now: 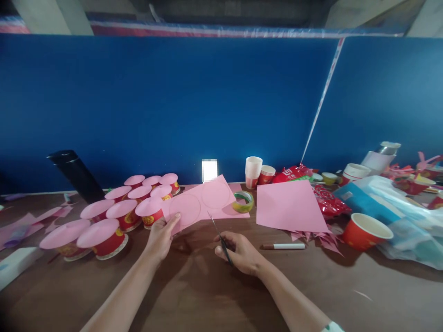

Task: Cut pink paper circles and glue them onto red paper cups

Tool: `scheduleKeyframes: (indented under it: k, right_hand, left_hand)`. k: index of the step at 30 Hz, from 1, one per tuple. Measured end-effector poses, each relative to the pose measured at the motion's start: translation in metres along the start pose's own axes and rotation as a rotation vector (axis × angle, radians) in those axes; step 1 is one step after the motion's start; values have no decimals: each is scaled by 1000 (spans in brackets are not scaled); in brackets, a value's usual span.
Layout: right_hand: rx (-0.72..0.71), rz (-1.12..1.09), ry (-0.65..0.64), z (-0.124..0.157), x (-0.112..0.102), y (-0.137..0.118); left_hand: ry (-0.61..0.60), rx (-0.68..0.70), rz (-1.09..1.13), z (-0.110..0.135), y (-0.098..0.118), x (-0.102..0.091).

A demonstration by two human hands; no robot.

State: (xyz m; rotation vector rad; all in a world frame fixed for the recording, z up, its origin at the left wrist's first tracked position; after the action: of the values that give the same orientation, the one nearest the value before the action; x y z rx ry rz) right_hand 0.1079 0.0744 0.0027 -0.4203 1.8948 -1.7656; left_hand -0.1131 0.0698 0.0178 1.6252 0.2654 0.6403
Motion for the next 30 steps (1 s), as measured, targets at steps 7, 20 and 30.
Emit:
scheduleKeyframes:
  k: [7, 20, 30]
  right_hand:
    - [7, -29, -7, 0, -1, -1]
    - [-22, -24, 20, 0, -5, -4]
    - [-1, -39, 5, 0, -3, -1]
  left_hand:
    - [-44, -3, -37, 5, -11, 8]
    - [10, -33, -29, 9, -12, 8]
    - [-87, -11, -95, 7, -20, 10]
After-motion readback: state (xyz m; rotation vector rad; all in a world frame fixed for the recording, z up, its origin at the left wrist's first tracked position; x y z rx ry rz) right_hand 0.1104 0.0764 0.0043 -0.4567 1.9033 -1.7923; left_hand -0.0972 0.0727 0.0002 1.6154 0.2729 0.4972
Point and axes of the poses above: each hand's wrist, its own z-axis away from the middle knuckle, its own x-axis out of the palm, y = z × x, the point moved 7 cm from there along -z, towards the middle knuckle, and after that the axes turned 7 degrees about y, right-handed, at the moved point
